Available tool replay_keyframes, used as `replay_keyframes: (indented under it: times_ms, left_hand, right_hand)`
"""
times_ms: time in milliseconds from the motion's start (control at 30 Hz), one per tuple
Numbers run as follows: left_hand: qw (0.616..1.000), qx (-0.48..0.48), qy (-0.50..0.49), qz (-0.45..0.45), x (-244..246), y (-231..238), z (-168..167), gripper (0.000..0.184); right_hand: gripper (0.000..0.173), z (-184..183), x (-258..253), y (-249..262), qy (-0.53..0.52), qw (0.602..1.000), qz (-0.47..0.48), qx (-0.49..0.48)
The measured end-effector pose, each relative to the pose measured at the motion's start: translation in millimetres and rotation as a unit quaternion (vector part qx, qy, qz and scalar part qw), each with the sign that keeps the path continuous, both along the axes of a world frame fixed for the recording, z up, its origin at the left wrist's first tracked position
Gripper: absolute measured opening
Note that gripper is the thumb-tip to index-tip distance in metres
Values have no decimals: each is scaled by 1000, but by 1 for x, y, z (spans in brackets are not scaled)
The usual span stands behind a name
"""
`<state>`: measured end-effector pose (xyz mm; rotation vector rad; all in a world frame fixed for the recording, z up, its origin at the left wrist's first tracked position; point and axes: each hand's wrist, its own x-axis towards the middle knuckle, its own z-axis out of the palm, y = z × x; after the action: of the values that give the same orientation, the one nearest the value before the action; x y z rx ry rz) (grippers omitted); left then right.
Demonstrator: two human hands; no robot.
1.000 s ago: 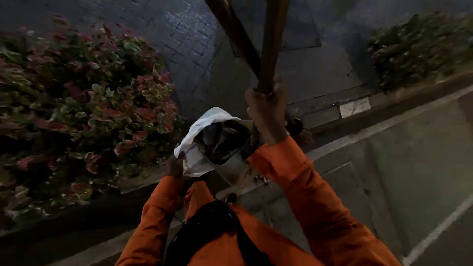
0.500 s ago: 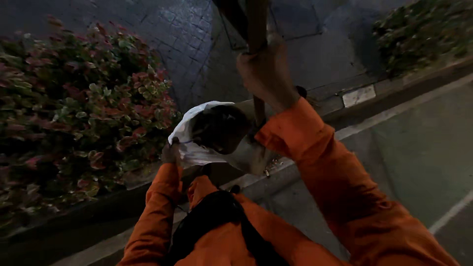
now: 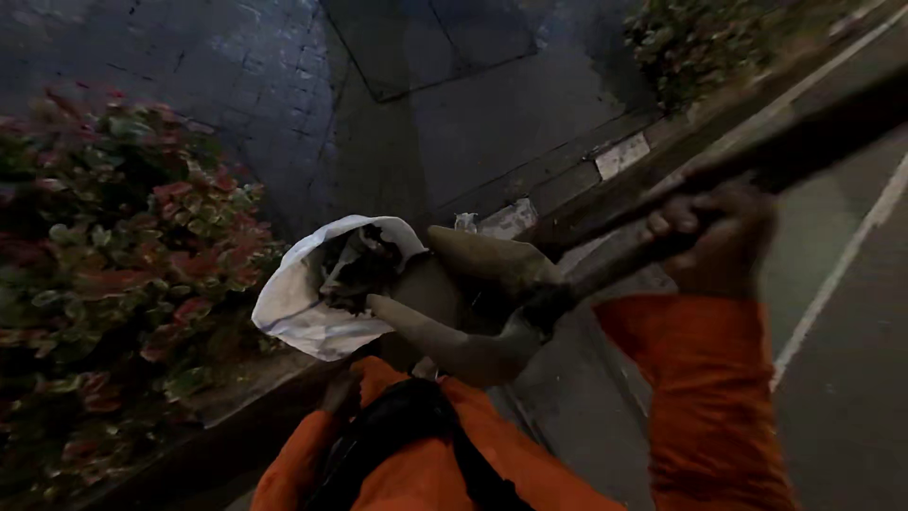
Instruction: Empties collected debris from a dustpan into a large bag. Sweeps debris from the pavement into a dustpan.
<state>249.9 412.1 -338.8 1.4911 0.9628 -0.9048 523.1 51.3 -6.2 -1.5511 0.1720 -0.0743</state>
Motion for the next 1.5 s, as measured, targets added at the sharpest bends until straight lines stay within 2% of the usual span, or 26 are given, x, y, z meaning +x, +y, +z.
replay_keyframes:
  times_ms: [100,200,267,333,367,433,500,533,567,600,667,733,800,833,867,900,967,1000,1067,1133,1200,1267,1300,1367,1433,1500]
  left_hand:
    - [992,-33,-65,-102,40,-30,21,38]
    - [953,-74,-137,-261,107,-83,83,40]
    - [922,-181,-149,-307,139,-152,116,40]
    - [892,-322,-104,-298,158,-242,125,54]
    - [886,-391,-68,-241,163,-291,123,63]
    - [888,-459,29,7,169,-383,120,69]
    - [881,-394,49,257,174,-454,124,40]
    - [863,-374,48,336,172,-474,108,30]
    - [842,-397,14,366,161,-484,70,24]
    - [835,-409,-30,366,148,-487,27,20]
    - [915,-207,36,344,143,-492,-6,10]
    - [944,-114,74,301,127,-478,-25,15]
    - [957,-119,58,259,110,-471,-32,15]
    - [961,-129,45,241,100,-468,-41,20]
    - [972,-119,33,200,90,-463,-54,19]
    - [984,-100,25,145,84,-457,-65,19]
    - [990,-77,53,106,81,-450,-76,32]
    - [984,-50,65,161,80,-454,-91,31]
    - [965,9,88,248,85,-461,-113,28]
    - [961,43,105,254,79,-451,-136,35]
    - [956,45,97,275,56,-437,-170,34]
    - [918,-34,69,388,40,-431,-189,25]
    - [877,-104,68,465,38,-426,-189,26]
    - [738,-271,81,613,25,-412,-190,34]
    - [632,-385,82,668,4,-396,-207,37]
    - [618,-407,73,669,-7,-386,-209,37]
  right_hand:
    - [30,-12,-45,-95,-23,996,-60,55]
    - [20,-39,-86,-150,-59,991,-88,80]
    - [35,-78,-102,-168,-60,990,-59,115]
    - [45,-133,-110,-175,-60,991,-26,121]
    - [48,-161,-112,-177,-60,991,-8,117]
    - [58,-208,-119,-189,-33,994,25,99]
    - [61,-232,-120,-218,49,991,96,84]
    - [51,-231,-116,-236,102,981,122,115]
    - [44,-221,-108,-262,136,969,153,137]
    - [46,-212,-95,-292,140,962,167,168]
    - [56,-201,-65,-351,111,942,179,261]
    - [52,-206,-40,-389,116,929,249,249]
    - [31,-214,-25,-393,227,909,341,73]
    - [27,-219,-20,-379,296,878,375,-40]
    - [35,-236,-12,-363,358,841,385,-129]
    - [53,-264,-2,-350,408,809,375,-199]
    - [94,-337,22,-338,414,766,362,-333]
    - [104,-368,34,-336,396,751,362,-384]
    - [97,-411,57,-332,377,724,375,-439]
    - [82,-438,61,-330,372,690,415,-462]
    - [84,-450,41,-335,369,643,473,-477]
    - [80,-442,10,-349,368,585,518,-504]
    - [78,-436,-8,-359,363,565,530,-517]
    - [85,-413,-42,-380,377,516,555,-533]
    - [84,-396,-66,-404,393,503,565,-523]
    - [74,-374,-86,-424,414,519,545,-512]
